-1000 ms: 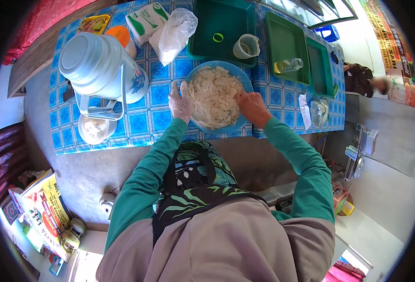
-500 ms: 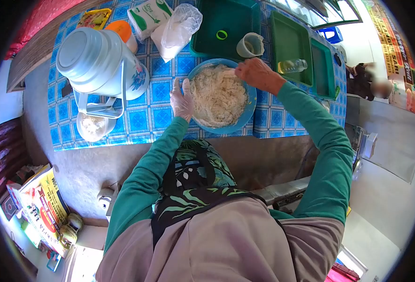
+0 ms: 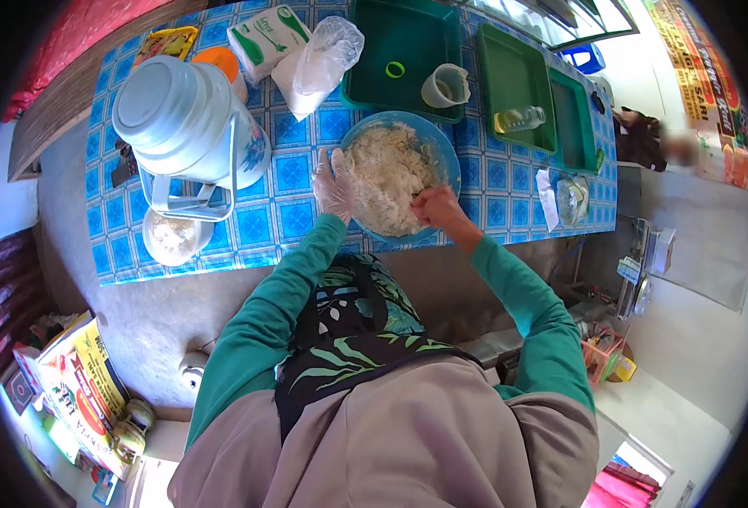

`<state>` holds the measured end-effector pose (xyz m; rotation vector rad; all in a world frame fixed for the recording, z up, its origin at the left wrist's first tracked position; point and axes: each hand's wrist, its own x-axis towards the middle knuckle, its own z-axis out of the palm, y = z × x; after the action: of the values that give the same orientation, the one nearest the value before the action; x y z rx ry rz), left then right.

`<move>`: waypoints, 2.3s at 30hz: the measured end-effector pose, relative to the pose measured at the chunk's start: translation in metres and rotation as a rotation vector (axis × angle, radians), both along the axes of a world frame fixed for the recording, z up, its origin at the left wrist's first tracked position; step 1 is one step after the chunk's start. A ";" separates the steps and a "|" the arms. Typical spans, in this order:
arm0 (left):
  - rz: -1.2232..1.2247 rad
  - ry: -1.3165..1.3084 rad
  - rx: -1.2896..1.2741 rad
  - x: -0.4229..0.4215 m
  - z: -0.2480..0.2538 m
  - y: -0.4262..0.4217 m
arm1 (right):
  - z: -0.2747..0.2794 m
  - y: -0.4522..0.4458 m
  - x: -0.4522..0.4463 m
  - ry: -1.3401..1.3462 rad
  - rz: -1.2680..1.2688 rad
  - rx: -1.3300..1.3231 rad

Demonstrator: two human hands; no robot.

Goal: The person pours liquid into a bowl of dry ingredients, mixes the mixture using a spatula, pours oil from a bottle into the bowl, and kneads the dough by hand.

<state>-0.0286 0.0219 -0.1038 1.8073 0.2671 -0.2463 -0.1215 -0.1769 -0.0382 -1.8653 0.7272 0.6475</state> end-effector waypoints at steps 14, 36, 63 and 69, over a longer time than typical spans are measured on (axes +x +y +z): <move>-0.016 -0.101 -0.077 0.000 -0.005 0.002 | 0.011 0.044 0.018 -0.751 0.278 -0.863; 0.261 -0.044 -0.009 -0.006 -0.009 -0.004 | 0.014 -0.070 0.080 -0.199 1.386 -0.252; 0.142 -0.211 -0.146 -0.016 -0.017 -0.006 | 0.054 -0.008 -0.005 -0.451 0.185 -0.385; 0.111 -0.052 -0.288 -0.015 -0.009 -0.005 | -0.001 0.047 0.034 -0.613 0.400 -0.844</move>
<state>-0.0432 0.0169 -0.1133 1.5066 0.2791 -0.1506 -0.0875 -0.1296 -0.0394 -2.8346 0.2053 -0.0666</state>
